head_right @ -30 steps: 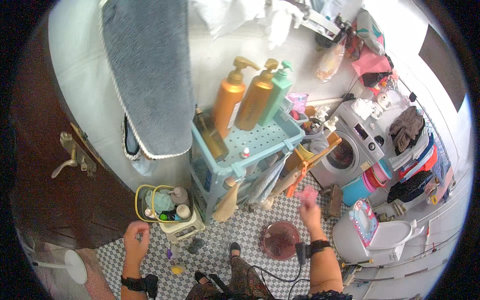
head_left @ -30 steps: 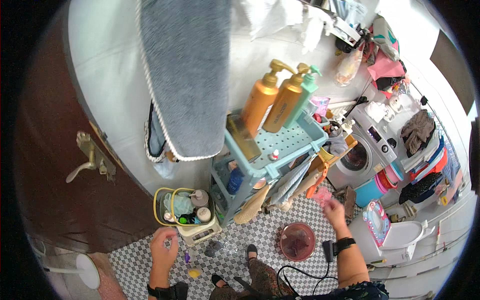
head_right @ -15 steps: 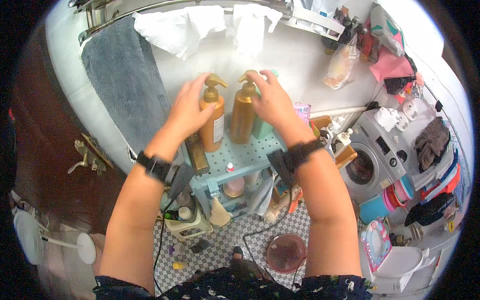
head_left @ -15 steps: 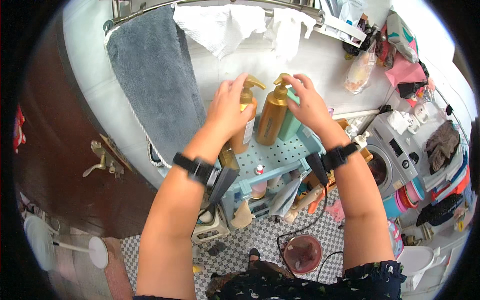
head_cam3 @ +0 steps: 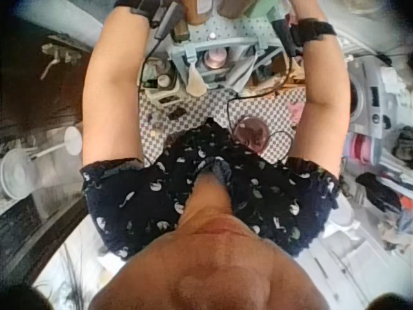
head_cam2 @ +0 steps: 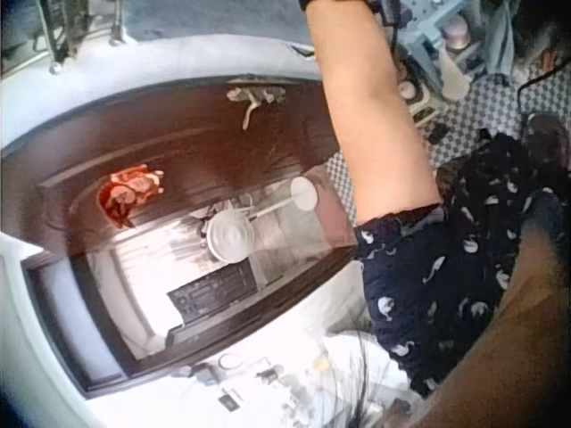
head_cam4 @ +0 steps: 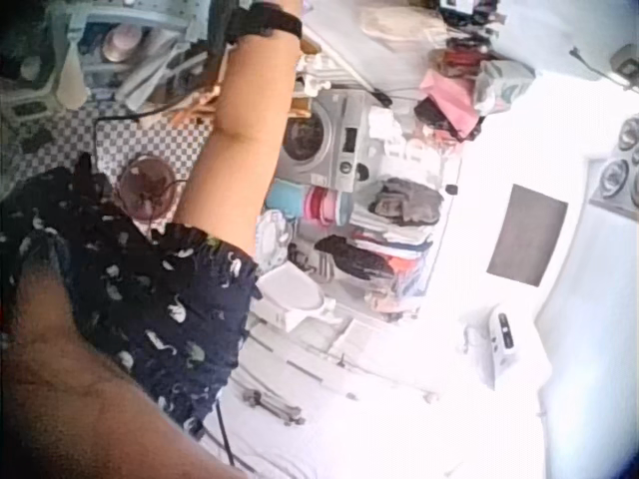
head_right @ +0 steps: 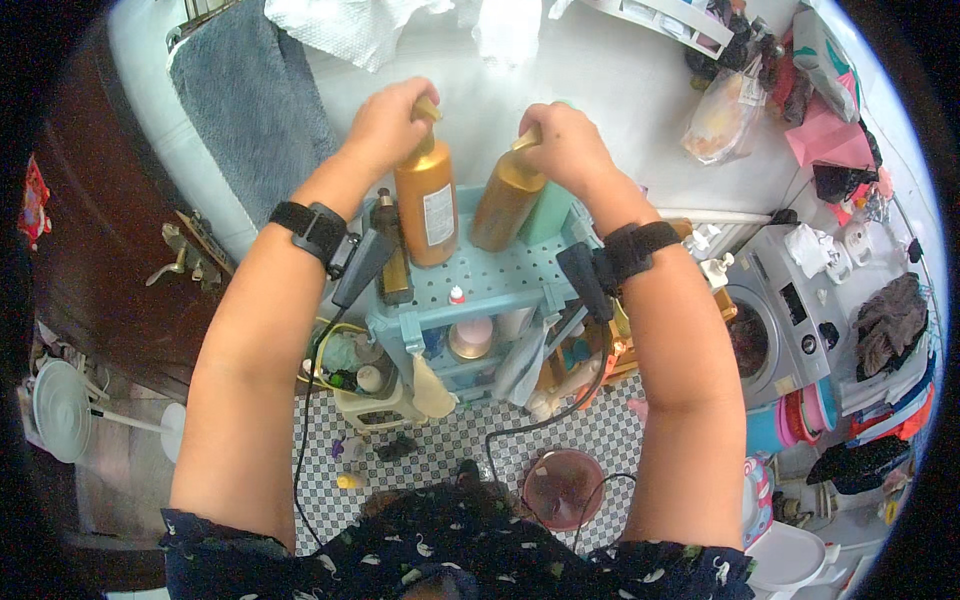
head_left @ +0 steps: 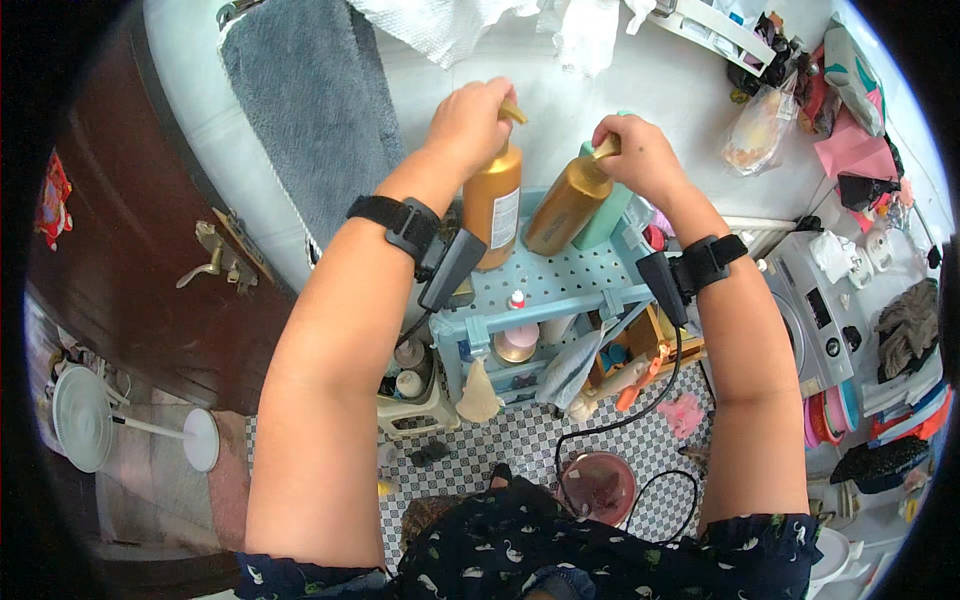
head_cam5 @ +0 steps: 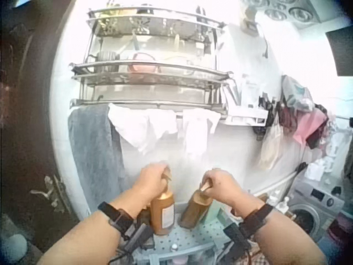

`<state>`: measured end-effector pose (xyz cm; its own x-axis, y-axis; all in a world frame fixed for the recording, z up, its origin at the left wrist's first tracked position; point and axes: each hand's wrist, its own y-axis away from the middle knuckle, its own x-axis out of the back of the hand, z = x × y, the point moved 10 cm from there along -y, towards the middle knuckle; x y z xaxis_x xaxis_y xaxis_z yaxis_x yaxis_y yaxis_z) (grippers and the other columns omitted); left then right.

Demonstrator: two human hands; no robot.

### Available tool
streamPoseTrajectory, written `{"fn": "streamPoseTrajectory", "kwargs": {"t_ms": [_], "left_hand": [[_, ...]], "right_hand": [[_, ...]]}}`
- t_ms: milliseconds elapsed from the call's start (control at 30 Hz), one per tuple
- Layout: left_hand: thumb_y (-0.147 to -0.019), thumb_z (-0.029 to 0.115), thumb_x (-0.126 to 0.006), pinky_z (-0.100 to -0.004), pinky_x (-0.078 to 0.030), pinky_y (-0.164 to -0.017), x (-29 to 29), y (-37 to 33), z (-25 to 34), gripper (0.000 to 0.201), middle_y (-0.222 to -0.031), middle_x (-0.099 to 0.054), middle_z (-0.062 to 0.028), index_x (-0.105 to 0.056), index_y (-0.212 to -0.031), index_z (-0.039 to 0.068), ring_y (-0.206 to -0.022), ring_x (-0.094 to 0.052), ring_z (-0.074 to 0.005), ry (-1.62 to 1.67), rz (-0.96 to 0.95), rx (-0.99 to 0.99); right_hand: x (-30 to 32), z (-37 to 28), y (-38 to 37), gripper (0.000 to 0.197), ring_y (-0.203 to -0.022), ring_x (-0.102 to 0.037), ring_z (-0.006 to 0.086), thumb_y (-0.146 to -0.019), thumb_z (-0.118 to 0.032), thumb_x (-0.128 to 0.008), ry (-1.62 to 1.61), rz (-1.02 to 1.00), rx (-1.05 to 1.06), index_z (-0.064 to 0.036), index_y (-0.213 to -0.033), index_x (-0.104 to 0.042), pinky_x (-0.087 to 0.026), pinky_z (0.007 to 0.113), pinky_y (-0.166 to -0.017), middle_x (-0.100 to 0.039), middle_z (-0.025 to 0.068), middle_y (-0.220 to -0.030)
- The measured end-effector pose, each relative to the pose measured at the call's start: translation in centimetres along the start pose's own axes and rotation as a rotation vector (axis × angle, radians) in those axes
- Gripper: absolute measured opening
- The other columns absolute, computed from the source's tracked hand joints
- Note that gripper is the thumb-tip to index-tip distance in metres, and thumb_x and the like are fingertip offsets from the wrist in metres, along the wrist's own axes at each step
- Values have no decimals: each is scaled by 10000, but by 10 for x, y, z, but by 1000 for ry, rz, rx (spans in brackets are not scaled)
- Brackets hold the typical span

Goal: The person places bottles and a basket onto a plastic shelf unit and wipes a light blue shelf tray with a cloth from a basin.

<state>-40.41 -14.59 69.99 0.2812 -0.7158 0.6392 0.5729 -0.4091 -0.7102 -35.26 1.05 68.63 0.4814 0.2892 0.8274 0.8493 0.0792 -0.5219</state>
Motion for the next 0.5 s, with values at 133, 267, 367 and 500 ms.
{"fn": "streamPoseTrajectory", "kwargs": {"t_ms": [133, 267, 367, 500], "left_hand": [[-677, 50, -563, -326, -458, -639, 36, -10, 32, 233, -722, -582, -119, -547, -905, 93, -721, -583, -237, 50, 23, -141], [-684, 15, -539, -328, -467, -668, 88, 2, 55, 214, -811, -615, -107, -585, -891, 42, -743, -577, -255, 120, -38, 60], [-694, -21, -557, -268, -471, -616, 152, 34, 70, 173, -751, -559, -65, -563, -862, 17, -677, -544, -152, 269, -13, 32], [-762, 91, -582, -244, -455, -680, 205, 90, 19, 173, -864, -572, -46, -561, -925, 36, -773, -551, -122, 179, 77, 118]], "right_hand": [[1, -1, -3, 176, -741, -547, 247, -617, -25, -554, -47, 12, 5, -47, -791, -574, -438, 311, -685, -561, 121, -772], [19, -4, -7, 168, -630, -542, 183, -664, -71, -539, -38, 71, 42, -36, -826, -567, -443, 286, -607, -551, 113, -662], [41, -26, -15, 178, -716, -586, 221, -694, -107, -552, -69, 15, 102, -70, -864, -594, -463, 321, -661, -600, 116, -742], [98, -33, -1, 138, -680, -484, 74, -786, -130, -539, -34, -55, 142, -70, -910, -546, -404, 214, -599, -497, -30, -746]]}}
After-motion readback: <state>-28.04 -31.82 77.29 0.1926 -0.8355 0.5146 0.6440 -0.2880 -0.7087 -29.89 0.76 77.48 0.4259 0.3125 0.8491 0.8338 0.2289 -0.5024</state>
